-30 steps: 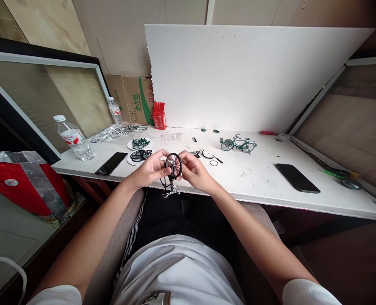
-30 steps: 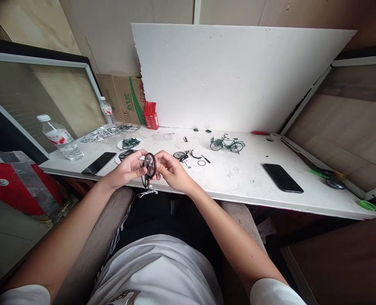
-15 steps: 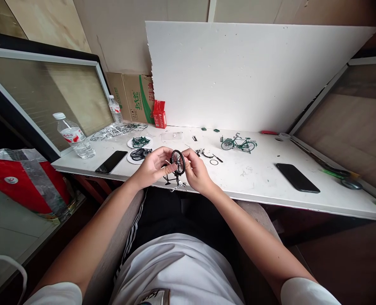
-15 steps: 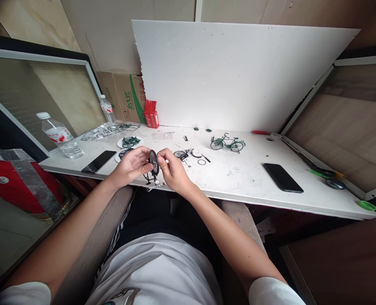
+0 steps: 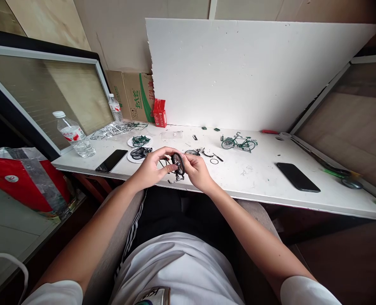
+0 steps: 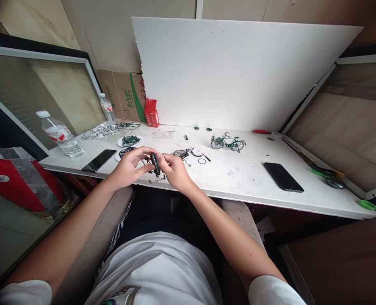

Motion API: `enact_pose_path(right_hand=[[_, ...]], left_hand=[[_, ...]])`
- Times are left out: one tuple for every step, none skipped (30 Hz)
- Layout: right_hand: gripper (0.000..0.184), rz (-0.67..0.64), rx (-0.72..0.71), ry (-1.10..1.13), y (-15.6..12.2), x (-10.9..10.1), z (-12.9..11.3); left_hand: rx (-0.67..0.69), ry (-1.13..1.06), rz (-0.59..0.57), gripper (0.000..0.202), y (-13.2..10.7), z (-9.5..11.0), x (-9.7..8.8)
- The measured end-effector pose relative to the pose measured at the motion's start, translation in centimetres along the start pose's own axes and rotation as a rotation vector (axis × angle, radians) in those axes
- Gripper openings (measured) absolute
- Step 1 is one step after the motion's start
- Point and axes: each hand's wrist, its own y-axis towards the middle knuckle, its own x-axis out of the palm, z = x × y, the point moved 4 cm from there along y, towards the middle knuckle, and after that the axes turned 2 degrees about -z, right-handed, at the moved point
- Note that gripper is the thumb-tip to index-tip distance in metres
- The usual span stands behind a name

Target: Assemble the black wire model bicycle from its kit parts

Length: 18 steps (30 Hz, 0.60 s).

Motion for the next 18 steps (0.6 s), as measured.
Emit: enact_pose_path(right_hand=[[0.063, -0.010, 0.018, 0.029, 0.1, 0.1, 0.2], [0.064, -0.016, 0.036, 0.058, 0.1, 0.1, 0.4], [0.065, -0.019, 0.054, 0.085, 0.1, 0.2, 0.6], [0.066, -0.017, 0.069, 0.104, 0.1, 0.2, 0.8], [0.067, -0.011, 0.078, 0.111, 0.1, 0.2, 0.9], [0.067, -0.007, 0.082, 0.106, 0.1, 0.1, 0.8], [0.067, -0.004, 0.080, 0.089, 0.1, 0.1, 0.7], [0.067, -0.001, 0.073, 0.061, 0.0, 0.0, 0.5], [0.066, 0.003, 0.060, 0.026, 0.0, -0.2, 0.2], [0.064, 0.008, 0.043, -0.010, 0.0, -0.3, -0.1], [0.061, 0.015, 0.024, -0.039, -0.1, -0.5, -0.5], [0.056, 0.021, 0.003, -0.056, -0.1, -0.6, -0.8], [0.050, 0.023, -0.017, -0.065, -0.2, -0.7, -1.1], [0.045, 0.017, -0.034, -0.071, -0.2, -0.8, -1.4], [0.040, 0.010, -0.050, -0.080, -0.2, -0.8, -1.6], [0.037, 0.003, -0.067, -0.096, -0.2, -0.9, -1.8], [0.034, -0.002, -0.088, -0.123, -0.2, -0.9, -1.9], [0.031, -0.005, -0.112, -0.154, -0.3, -0.9, -2.1]], left_hand=[[0.013, 0.033, 0.002, 0.038, -0.1, 0.1, 0.1], [0.022, 0.067, 0.003, 0.039, -0.1, 0.2, 0.1], [0.028, 0.099, 0.003, 0.039, -0.2, 0.4, 0.3], [0.033, 0.128, 0.002, 0.040, -0.3, 0.6, 0.4], [0.037, 0.151, -0.003, 0.041, -0.4, 0.8, 0.6], [0.040, 0.166, -0.009, 0.042, -0.5, 0.9, 0.8], [0.039, 0.170, -0.014, 0.043, -0.6, 0.9, 0.9], [0.035, 0.161, -0.017, 0.044, -0.6, 0.9, 1.1], [0.028, 0.136, -0.013, 0.045, -0.7, 0.8, 1.1], [0.014, 0.094, -0.009, 0.046, -0.7, 0.6, 1.1], [-0.007, 0.041, -0.004, 0.048, -0.6, 0.4, 1.1], [-0.030, -0.017, 0.001, 0.050, -0.6, 0.1, 1.0], [-0.050, -0.071, 0.005, 0.052, -0.6, 0.0, 0.8], [-0.066, -0.114, 0.007, 0.053, -0.5, -0.2, 0.7], [-0.078, -0.143, 0.005, 0.055, -0.5, -0.2, 0.6], [-0.086, -0.159, 0.000, 0.056, -0.4, -0.2, 0.4], [-0.091, -0.168, -0.008, 0.056, -0.4, -0.2, 0.3], [-0.096, -0.172, -0.019, 0.057, -0.4, -0.2, 0.3]])
